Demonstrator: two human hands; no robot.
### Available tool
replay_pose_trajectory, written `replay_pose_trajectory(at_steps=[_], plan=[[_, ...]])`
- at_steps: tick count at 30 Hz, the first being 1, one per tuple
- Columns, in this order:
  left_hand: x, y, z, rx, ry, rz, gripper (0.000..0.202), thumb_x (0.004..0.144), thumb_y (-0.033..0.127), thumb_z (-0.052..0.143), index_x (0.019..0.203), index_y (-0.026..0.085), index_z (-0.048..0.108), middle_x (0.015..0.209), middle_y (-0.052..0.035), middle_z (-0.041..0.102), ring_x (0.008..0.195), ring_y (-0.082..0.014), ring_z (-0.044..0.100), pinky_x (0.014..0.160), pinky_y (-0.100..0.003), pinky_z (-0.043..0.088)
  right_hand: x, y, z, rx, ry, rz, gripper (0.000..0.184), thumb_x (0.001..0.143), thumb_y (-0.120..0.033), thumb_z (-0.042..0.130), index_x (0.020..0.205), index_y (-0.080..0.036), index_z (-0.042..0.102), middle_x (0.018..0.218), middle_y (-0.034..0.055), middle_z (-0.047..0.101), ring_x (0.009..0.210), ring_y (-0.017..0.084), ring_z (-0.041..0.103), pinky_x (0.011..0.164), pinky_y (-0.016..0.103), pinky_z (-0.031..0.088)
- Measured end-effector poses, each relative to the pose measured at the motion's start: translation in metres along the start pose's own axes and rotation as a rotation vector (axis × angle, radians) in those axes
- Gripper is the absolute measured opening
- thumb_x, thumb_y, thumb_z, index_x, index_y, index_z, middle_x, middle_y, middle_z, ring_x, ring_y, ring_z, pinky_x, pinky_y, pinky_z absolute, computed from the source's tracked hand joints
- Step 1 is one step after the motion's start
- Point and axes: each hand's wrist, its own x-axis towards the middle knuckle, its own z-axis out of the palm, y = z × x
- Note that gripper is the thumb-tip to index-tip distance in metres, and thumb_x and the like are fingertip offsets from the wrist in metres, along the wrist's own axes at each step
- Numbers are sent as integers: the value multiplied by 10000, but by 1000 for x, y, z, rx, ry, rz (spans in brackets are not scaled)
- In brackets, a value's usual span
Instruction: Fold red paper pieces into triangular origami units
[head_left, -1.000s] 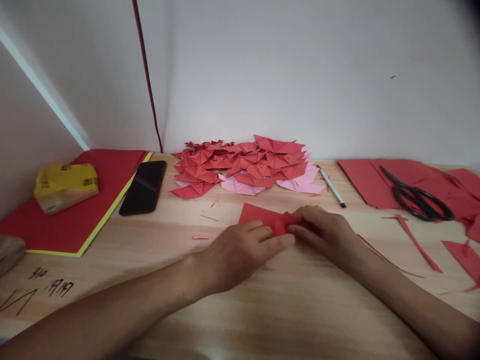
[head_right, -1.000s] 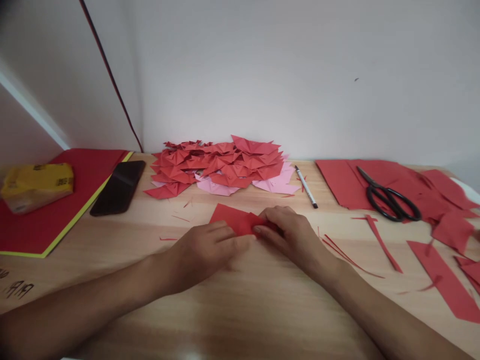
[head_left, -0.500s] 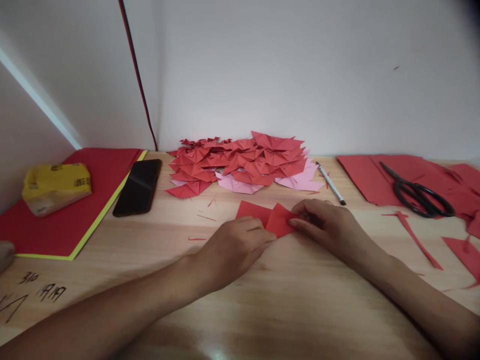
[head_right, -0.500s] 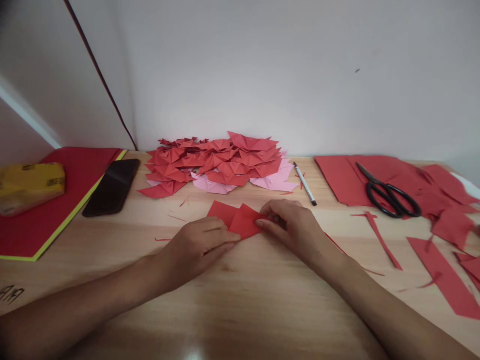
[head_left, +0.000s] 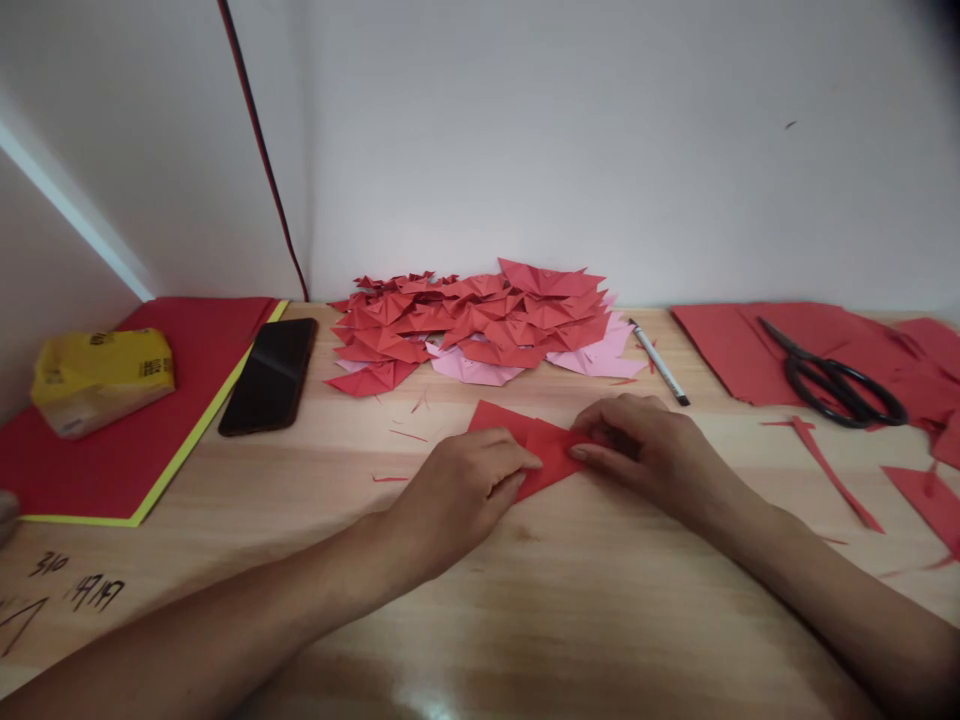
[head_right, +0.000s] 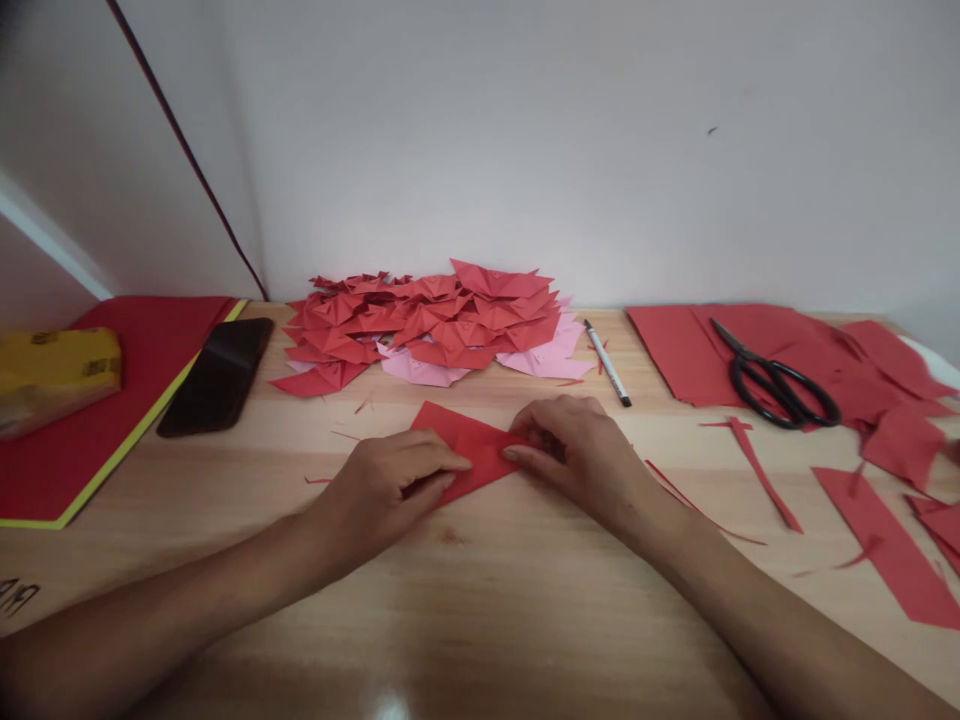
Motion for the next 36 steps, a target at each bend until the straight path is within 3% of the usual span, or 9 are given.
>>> replay_pose_trajectory(at_steps=[7, 16, 27, 36], plan=[[-3, 2, 0, 85, -8, -51, 217, 867, 75, 484, 927, 151, 678, 813, -38, 628, 785, -153, 561, 710, -284, 465, 1, 2, -6, 9, -66, 21, 182, 881, -370, 570, 823, -216, 650, 691, 7, 629, 621, 153, 550, 582, 290, 400], [-5, 2, 1, 287, -138, -44, 221, 855, 63, 436, 909, 147, 633, 794, -44, 602, 774, -184, 538, 677, -315, 435, -1, 2, 0, -51, -19, -13, 124, 866, -285, 609, 772, -207, 590, 695, 0, 623, 674, 169, 548, 674, 318, 383], [-5, 3, 1, 308, -94, -15, 269, 889, 76, 442, 1063, 176, 621, 773, -20, 578, 729, -167, 524, 650, -295, 436, -6, 1, -3, -132, -36, 14, 188, 930, -236, 432, 786, -203, 549, 785, 46, 627, 744, 195, 545, 677, 338, 390], [-4, 1, 0, 322, -80, 33, 279, 892, 84, 453, 1071, 172, 647, 740, -21, 559, 675, -155, 493, 593, -274, 421, -5, 3, -20, 102, -61, 189, 226, 936, -270, 429, 809, -224, 610, 775, 8, 664, 685, 150, 599, 632, 274, 435]])
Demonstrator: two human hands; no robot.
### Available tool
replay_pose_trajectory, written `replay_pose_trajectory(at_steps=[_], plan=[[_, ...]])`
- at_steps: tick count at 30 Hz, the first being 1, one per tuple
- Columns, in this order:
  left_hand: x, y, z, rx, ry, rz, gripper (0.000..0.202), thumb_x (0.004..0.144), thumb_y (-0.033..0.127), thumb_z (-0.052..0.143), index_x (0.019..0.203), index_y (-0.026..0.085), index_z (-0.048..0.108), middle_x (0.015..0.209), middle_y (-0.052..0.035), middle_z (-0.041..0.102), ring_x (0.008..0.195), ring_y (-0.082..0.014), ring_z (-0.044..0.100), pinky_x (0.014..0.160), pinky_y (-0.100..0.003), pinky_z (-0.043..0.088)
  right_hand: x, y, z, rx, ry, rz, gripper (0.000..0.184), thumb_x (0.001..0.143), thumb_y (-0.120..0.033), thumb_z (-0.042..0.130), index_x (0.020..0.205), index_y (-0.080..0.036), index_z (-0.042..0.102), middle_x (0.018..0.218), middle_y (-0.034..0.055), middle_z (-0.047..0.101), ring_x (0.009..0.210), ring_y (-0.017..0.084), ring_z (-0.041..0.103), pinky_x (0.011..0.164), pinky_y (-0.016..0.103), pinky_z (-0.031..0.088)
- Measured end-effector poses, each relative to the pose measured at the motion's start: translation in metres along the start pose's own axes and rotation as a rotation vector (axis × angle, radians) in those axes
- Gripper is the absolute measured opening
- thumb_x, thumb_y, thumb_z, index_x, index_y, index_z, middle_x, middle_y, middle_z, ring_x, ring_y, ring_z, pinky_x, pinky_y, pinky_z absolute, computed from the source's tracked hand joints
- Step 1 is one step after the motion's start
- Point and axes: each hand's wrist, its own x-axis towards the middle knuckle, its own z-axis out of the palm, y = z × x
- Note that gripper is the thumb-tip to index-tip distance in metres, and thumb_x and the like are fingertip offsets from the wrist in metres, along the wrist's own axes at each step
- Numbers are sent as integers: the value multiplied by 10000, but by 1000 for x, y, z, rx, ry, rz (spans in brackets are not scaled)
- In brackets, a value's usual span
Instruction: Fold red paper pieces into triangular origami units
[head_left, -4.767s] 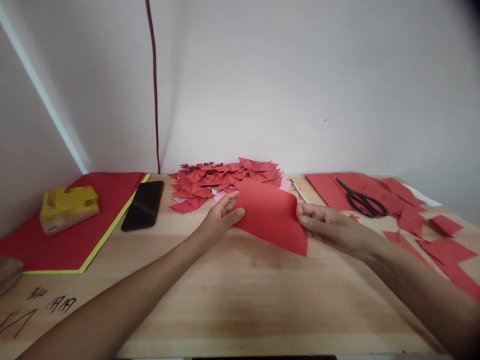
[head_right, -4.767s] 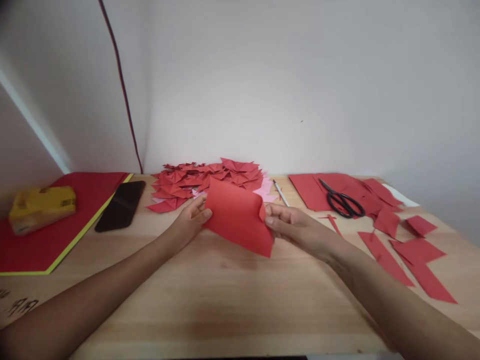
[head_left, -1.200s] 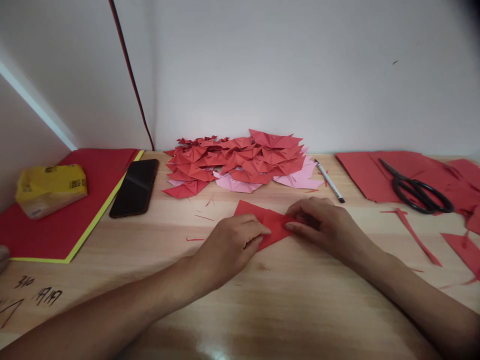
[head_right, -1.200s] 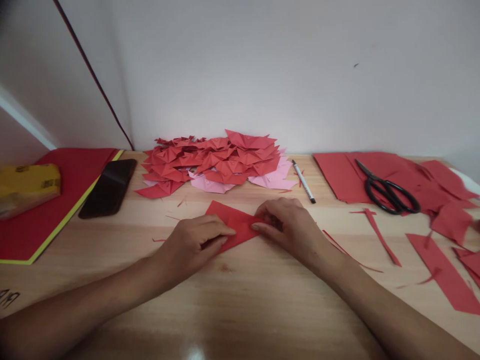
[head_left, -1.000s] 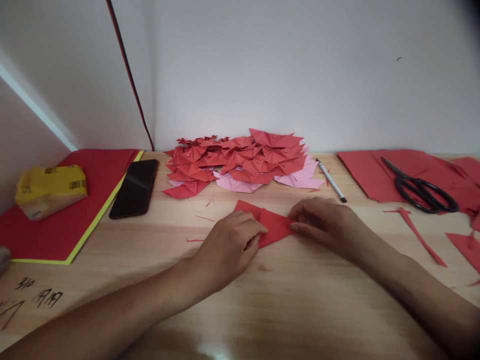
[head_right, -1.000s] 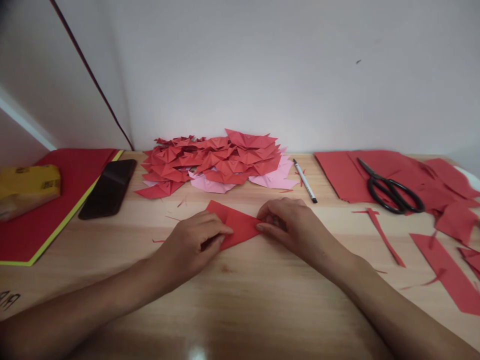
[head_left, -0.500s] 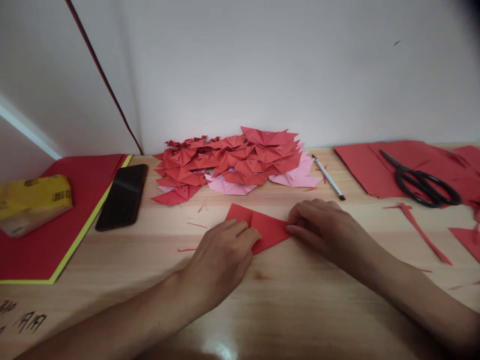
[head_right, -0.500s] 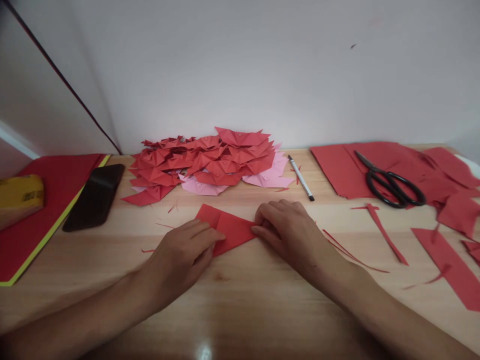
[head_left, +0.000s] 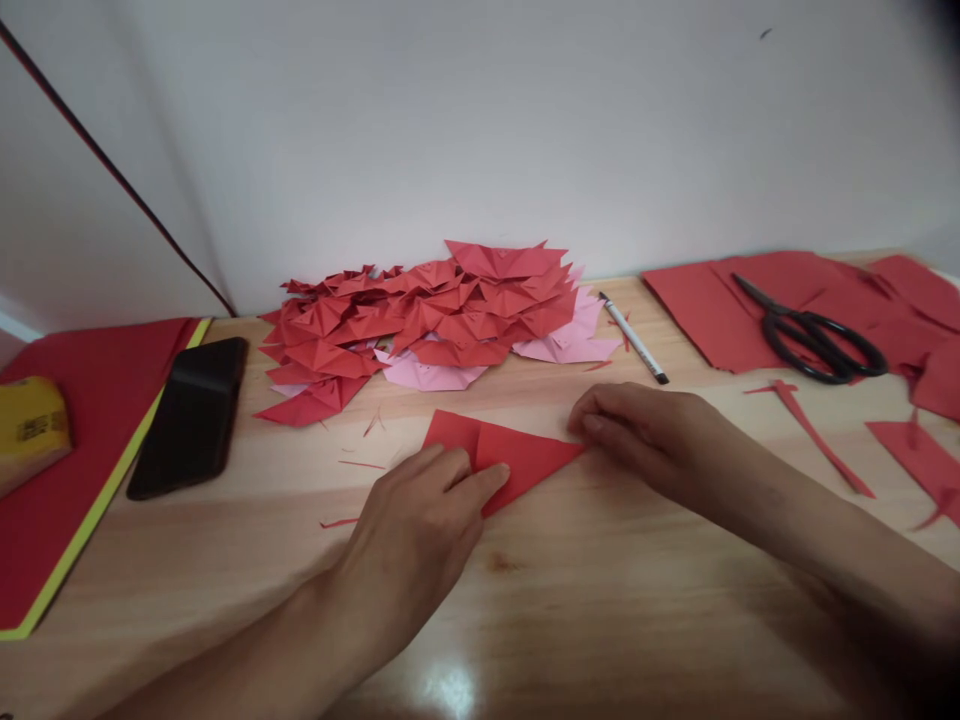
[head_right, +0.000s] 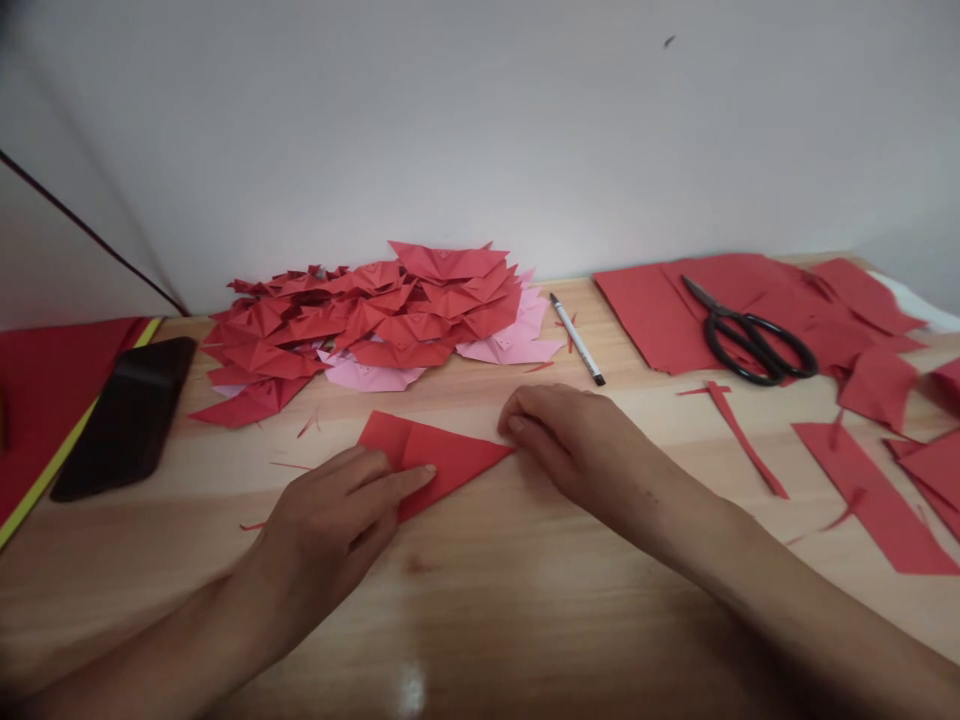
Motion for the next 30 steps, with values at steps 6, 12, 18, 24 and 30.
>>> replay_pose_trajectory(at_steps=[6, 12, 18, 24, 30], plan=[[1, 0, -2, -3, -17, -1, 290, 898, 86, 452, 1100, 169, 643, 748, -21, 557, 684, -147, 490, 602, -267, 431, 1, 2, 2, -88, -34, -51, 147, 875, -244, 515, 757, -212, 596, 751, 17, 630, 679, 156, 570, 625, 280, 412], [0, -1, -2, -3, 0, 23, 289, 888, 76, 460, 1102, 161, 635, 744, -18, 554, 678, -152, 490, 602, -276, 435, 0, 4, 8, -234, -30, -114, 184, 908, -241, 482, 750, -205, 571, 772, 33, 617, 723, 178, 550, 674, 315, 382], [2, 0, -2, -9, 12, 29, 283, 887, 64, 459, 1091, 148, 635, 736, -16, 545, 668, -154, 477, 591, -281, 427, -3, 2, 15, -381, 3, -122, 175, 914, -244, 481, 751, -205, 534, 775, 36, 611, 720, 201, 547, 675, 340, 342], [3, -3, -1, 1, 24, 21, 258, 892, 76, 465, 1071, 132, 642, 741, -23, 548, 683, -157, 484, 612, -288, 446, -4, 2, 20, -505, 41, -141, 202, 940, -257, 453, 756, -205, 519, 773, 38, 600, 706, 204, 542, 680, 351, 321], [3, -3, 2, 41, 29, 22, 243, 889, 69, 475, 1048, 131, 649, 739, -23, 543, 683, -157, 483, 605, -285, 442, -4, -3, 19, -554, 35, -141, 216, 941, -246, 446, 748, -202, 531, 758, 41, 603, 691, 200, 552, 678, 348, 316]])
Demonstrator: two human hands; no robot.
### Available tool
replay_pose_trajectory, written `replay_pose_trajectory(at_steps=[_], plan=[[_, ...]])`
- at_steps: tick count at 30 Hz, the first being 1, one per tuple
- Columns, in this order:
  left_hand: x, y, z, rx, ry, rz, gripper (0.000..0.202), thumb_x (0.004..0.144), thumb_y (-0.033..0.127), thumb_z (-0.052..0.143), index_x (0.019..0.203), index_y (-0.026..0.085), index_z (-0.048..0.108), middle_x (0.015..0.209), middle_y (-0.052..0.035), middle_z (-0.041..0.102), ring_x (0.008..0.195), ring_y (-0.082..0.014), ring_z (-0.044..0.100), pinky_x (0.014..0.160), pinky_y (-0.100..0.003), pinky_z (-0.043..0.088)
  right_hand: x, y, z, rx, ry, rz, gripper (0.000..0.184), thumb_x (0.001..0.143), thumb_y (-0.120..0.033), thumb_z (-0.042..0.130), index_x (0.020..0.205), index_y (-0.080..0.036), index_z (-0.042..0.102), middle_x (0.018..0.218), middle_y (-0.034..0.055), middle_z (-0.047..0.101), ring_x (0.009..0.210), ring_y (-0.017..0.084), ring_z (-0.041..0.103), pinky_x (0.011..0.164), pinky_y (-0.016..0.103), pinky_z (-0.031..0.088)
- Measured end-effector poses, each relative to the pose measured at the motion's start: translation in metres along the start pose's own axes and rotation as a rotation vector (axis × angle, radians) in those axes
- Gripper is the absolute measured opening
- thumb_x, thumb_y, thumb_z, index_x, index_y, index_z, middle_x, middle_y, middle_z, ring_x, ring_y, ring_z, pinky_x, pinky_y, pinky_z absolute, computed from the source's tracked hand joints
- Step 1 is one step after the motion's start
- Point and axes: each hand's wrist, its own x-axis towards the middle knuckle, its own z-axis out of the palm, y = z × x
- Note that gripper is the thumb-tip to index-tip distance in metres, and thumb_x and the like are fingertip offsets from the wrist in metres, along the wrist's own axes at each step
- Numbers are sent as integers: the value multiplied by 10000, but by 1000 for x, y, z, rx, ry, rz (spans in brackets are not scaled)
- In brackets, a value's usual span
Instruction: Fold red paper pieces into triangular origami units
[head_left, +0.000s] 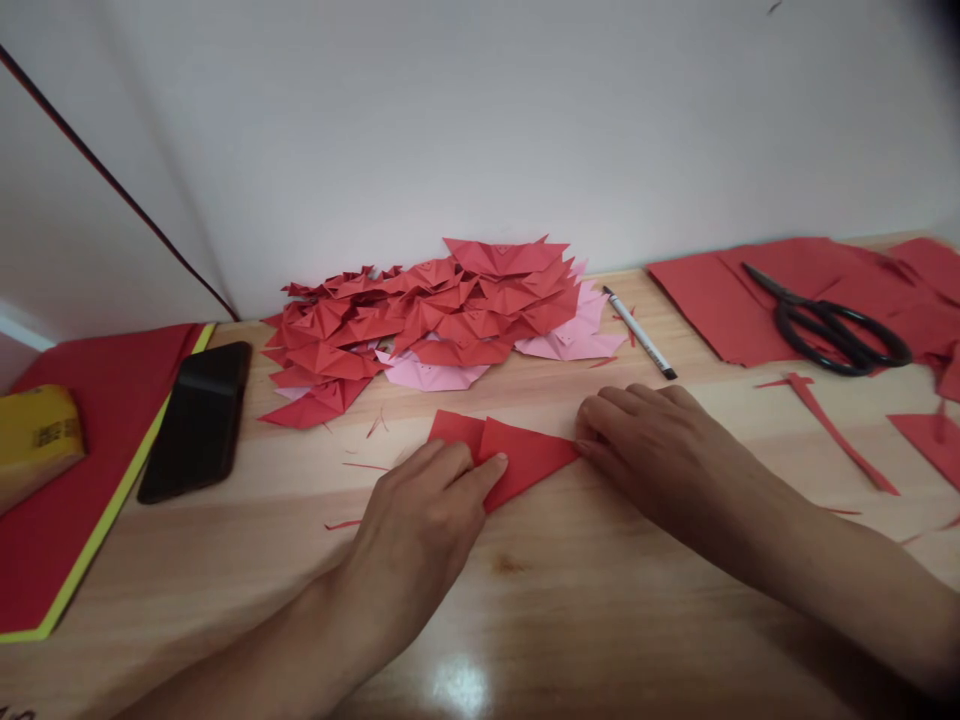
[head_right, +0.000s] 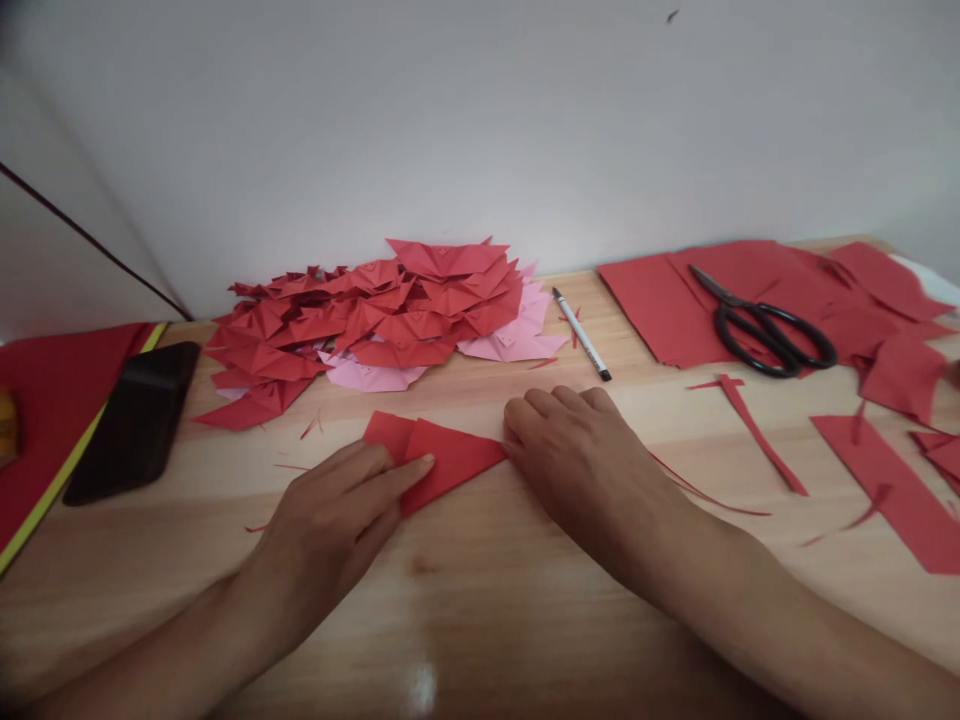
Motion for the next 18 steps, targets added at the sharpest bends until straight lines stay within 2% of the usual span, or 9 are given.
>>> replay_pose_trajectory(at_steps=[7, 10, 12, 14, 16, 18], plan=[[1, 3, -2, 51, -24, -6, 215, 914, 101, 465, 1016, 124, 653, 731, -23, 532, 675, -156, 476, 587, -278, 423, -1, -3, 1, -27, 19, 15, 169, 921, -165, 445, 792, -200, 548, 750, 17, 585, 714, 215, 557, 710, 358, 328], [0, 3, -2, 75, -38, -11, 231, 931, 125, 449, 1063, 139, 639, 760, -25, 538, 698, -159, 479, 597, -277, 413, -3, -3, 1, 9, 13, 3, 165, 913, -135, 448, 917, -200, 600, 813, 24, 598, 765, 216, 568, 740, 360, 342], [-1, 3, -2, 98, -54, -17, 258, 937, 134, 438, 1118, 158, 621, 783, -25, 541, 718, -163, 480, 608, -279, 406, -5, -4, 2, 15, 24, -21, 306, 904, -97, 435, 1128, -229, 598, 878, 32, 600, 803, 213, 568, 765, 362, 354], [-1, 4, -2, 124, -78, -26, 285, 937, 132, 429, 1157, 186, 602, 797, -20, 538, 727, -165, 474, 613, -280, 393, -7, -5, 2, 2, 54, -65, 491, 896, -60, 410, 1322, -281, 507, 917, 37, 590, 811, 204, 559, 782, 366, 368], [-1, 6, -1, 146, -103, -40, 297, 933, 124, 426, 1158, 215, 597, 803, -13, 533, 726, -164, 464, 617, -283, 378, -8, -7, 1, -10, 81, -119, 575, 898, -50, 390, 1408, -312, 431, 941, 46, 587, 803, 195, 552, 786, 369, 386], [-1, 6, -1, 163, -108, -45, 297, 931, 119, 425, 1143, 233, 599, 805, -8, 527, 720, -163, 456, 615, -287, 366, -9, -9, 2, -22, 94, -172, 572, 904, -69, 395, 1419, -316, 427, 1033, 74, 601, 858, 210, 566, 793, 379, 407]])
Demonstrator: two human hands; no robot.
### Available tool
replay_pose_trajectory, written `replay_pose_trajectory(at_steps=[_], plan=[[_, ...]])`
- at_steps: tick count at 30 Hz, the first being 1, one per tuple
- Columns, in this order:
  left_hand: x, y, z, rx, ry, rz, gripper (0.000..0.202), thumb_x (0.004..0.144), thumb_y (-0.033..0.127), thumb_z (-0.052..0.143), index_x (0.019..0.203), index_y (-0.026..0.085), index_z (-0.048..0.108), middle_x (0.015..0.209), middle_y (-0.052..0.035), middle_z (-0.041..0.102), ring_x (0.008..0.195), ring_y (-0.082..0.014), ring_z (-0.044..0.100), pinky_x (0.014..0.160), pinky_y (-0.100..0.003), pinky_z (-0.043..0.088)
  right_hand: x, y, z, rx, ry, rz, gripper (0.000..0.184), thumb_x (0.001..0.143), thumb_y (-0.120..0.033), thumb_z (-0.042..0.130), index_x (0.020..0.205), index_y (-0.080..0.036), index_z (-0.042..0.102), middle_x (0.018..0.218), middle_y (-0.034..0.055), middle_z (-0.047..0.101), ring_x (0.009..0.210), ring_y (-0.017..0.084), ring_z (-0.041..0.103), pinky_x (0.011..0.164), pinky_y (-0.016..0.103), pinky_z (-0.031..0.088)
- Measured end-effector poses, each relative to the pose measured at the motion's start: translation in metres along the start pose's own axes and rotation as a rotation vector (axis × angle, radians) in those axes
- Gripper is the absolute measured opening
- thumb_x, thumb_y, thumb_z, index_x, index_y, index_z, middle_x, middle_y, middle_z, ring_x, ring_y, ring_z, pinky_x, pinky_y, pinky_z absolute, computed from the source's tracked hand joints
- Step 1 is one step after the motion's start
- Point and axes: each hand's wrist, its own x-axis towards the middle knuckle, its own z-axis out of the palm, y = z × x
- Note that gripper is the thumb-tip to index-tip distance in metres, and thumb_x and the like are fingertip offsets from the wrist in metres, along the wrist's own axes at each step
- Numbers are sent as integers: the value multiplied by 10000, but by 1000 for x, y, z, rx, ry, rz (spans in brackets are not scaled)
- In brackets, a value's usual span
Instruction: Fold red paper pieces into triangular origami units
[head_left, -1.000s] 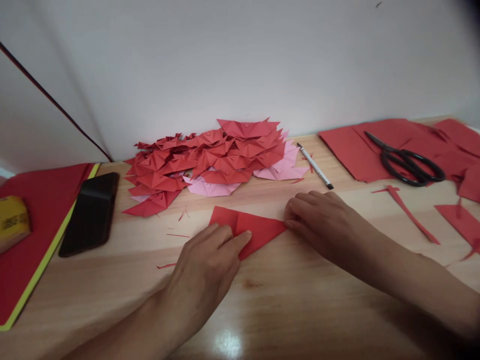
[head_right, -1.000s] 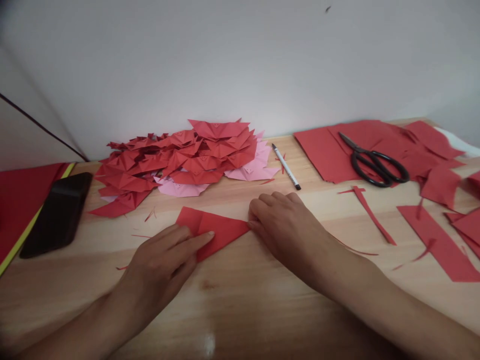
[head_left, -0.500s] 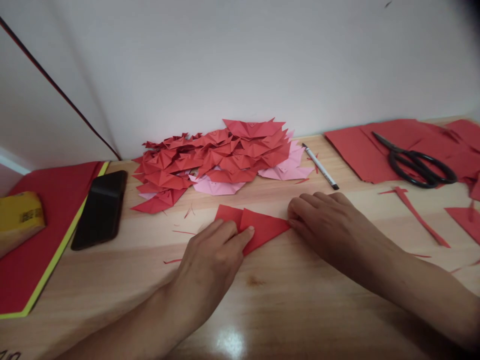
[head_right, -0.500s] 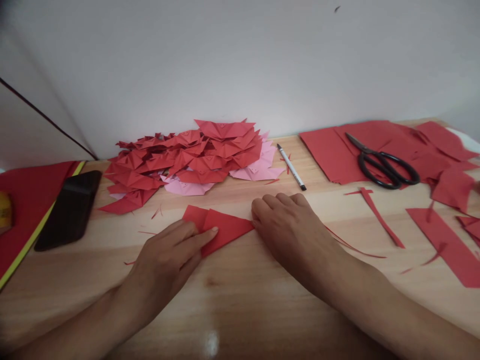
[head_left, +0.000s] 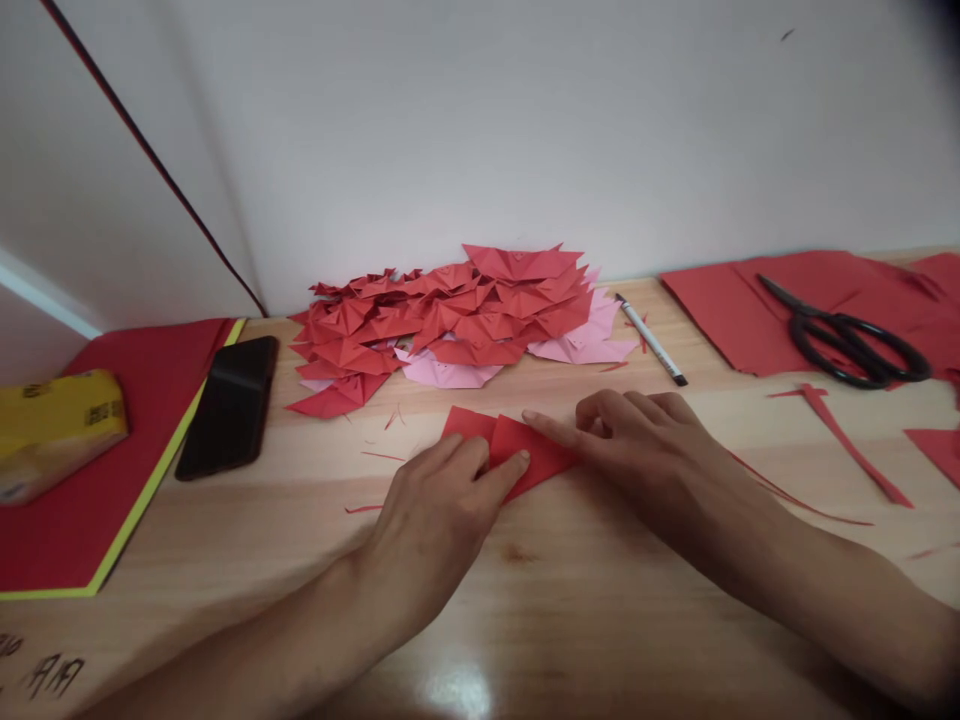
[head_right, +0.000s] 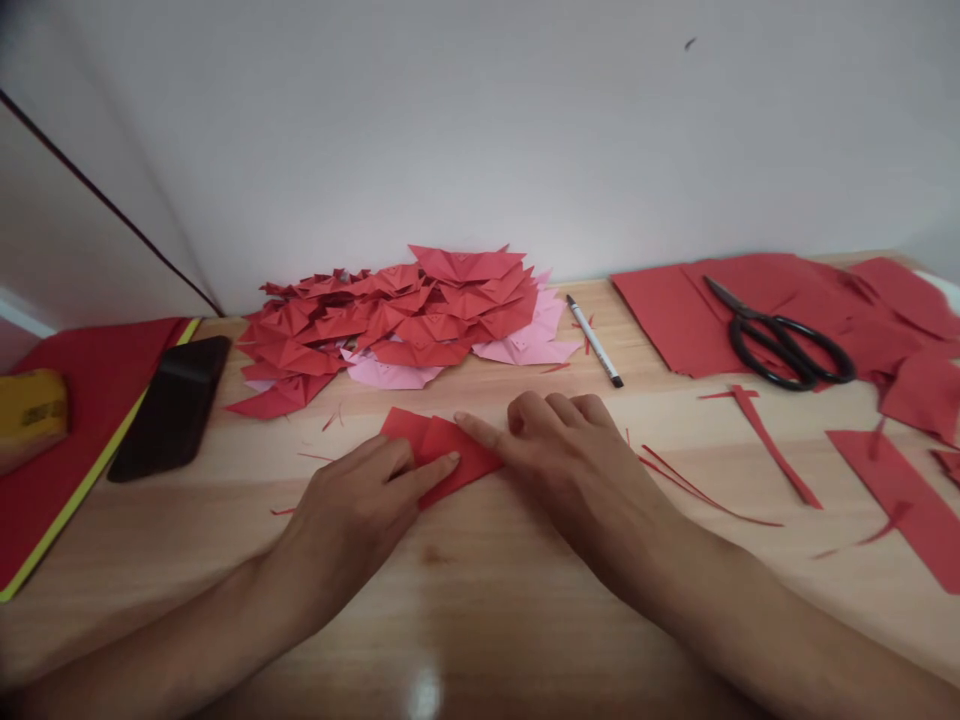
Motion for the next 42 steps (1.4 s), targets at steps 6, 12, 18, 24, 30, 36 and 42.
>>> replay_pose_trajectory(at_steps=[6, 12, 18, 24, 30, 36, 42], plan=[[-1, 1, -1, 63, -42, 6, 253, 944, 173, 468, 1145, 255, 600, 800, -3, 518, 748, -169, 473, 620, -290, 380, -2, 3, 11, -104, 12, -92, 613, 874, -95, 465, 1431, -347, 422, 1499, 125, 391, 1260, 336, 458, 908, 482, 419], [5, 5, -4, 204, 70, 106, 221, 950, 179, 465, 1086, 203, 638, 980, -57, 596, 877, -210, 523, 696, -339, 441, -3, 7, 17, -112, 28, -109, 577, 891, -128, 475, 1422, -350, 442, 1503, 115, 405, 1314, 329, 425, 961, 501, 400], [6, 7, 2, 273, 171, 312, 268, 957, 163, 462, 1181, 185, 609, 1205, -74, 596, 1134, -262, 498, 897, -438, 425, -3, 6, 16, -117, 29, -106, 503, 911, -144, 462, 1379, -324, 503, 1477, 92, 453, 1310, 308, 438, 969, 480, 414], [6, 7, 7, 251, 157, 305, 285, 966, 184, 442, 1198, 163, 606, 1241, -83, 584, 1129, -267, 509, 890, -419, 438, -7, 1, 17, -175, 7, -132, 481, 895, -110, 462, 1358, -221, 530, 1491, 128, 432, 1325, 337, 431, 984, 508, 425], [6, 8, 5, 238, 127, 291, 283, 961, 204, 447, 1190, 167, 609, 1160, -107, 605, 1114, -286, 504, 868, -414, 438, -11, 1, 12, -279, 8, -124, 512, 894, -55, 355, 1378, -158, 484, 1484, 107, 446, 1336, 342, 422, 993, 536, 422], [5, 7, 5, 232, 107, 287, 275, 967, 187, 423, 1165, 163, 612, 1176, -105, 591, 1104, -268, 505, 889, -419, 420, -19, -20, 4, -210, 63, -206, 547, 957, -203, 341, 1479, -56, 269, 1500, 201, 389, 1389, 299, 364, 1037, 506, 420], [6, 6, 6, 214, 88, 287, 235, 946, 174, 467, 1101, 144, 640, 1142, -91, 600, 1104, -276, 497, 897, -426, 409, -36, -50, 5, -123, 37, -156, 743, 967, -348, 362, 1540, -50, -6, 1431, 246, 464, 1317, 289, 473, 985, 464, 493]])
